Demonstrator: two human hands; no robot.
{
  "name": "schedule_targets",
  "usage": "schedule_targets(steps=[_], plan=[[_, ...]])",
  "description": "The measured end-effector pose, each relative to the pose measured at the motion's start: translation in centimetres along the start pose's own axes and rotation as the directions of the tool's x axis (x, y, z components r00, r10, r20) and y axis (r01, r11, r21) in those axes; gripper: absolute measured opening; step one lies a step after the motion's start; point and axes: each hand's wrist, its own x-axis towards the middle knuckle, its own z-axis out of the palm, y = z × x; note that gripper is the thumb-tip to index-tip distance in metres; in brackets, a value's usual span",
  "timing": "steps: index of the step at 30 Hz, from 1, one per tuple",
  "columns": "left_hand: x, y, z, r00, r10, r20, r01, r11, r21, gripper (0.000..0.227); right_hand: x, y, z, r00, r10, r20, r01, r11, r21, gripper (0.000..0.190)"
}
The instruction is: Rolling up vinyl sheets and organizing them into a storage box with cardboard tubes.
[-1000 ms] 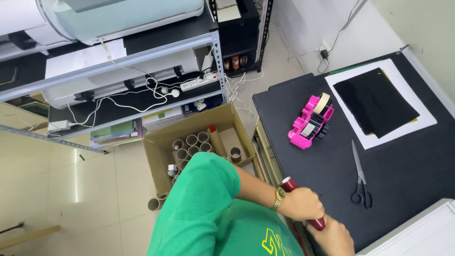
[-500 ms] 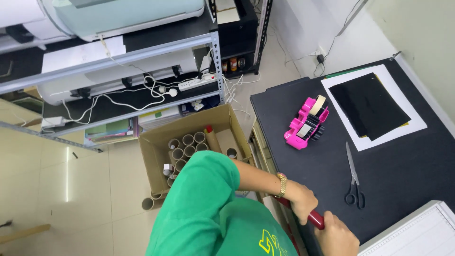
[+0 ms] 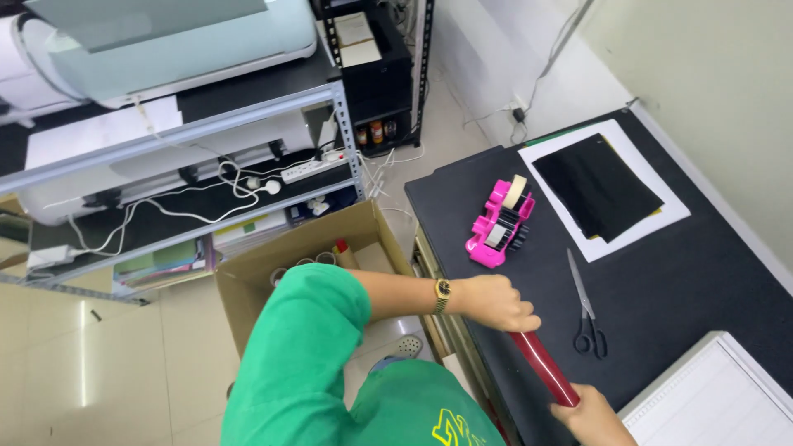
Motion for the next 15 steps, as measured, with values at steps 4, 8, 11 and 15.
schedule_targets(steps=[4, 8, 11, 15], plan=[[1.1, -2.2, -3.0, 0.989, 0.058, -0.139, -0.047, 0.996, 0.077, 0.012, 1.8, 5.7, 0.9, 0.984, -0.167, 0.06, 0.153, 0.97, 0.191, 0.039], [1.9, -5.9, -8.7, 0.796, -0.581, 0.17, 0.602, 0.727, -0.33, 0.019, 4.4, 8.4, 2.8, 0.736, -0.463, 0.494, -0.139, 0.61, 0.78, 0.028], [2.5, -1.1, -7.2, 0.735, -0.468, 0.49, 0.518, -0.079, -0.852, 0.042, -0.7, 1.2, 3.7, 0.539, -0.744, 0.394, -0.257, 0.3, 0.919, 0.035], [6.6, 6.2, -10.4, 0.856, -0.229, 0.464, 0.263, -0.58, -0.771, 0.064, -0.4, -5.2, 5.5, 0.41, -0.839, 0.357, -0.263, 0.265, 0.928, 0.018]])
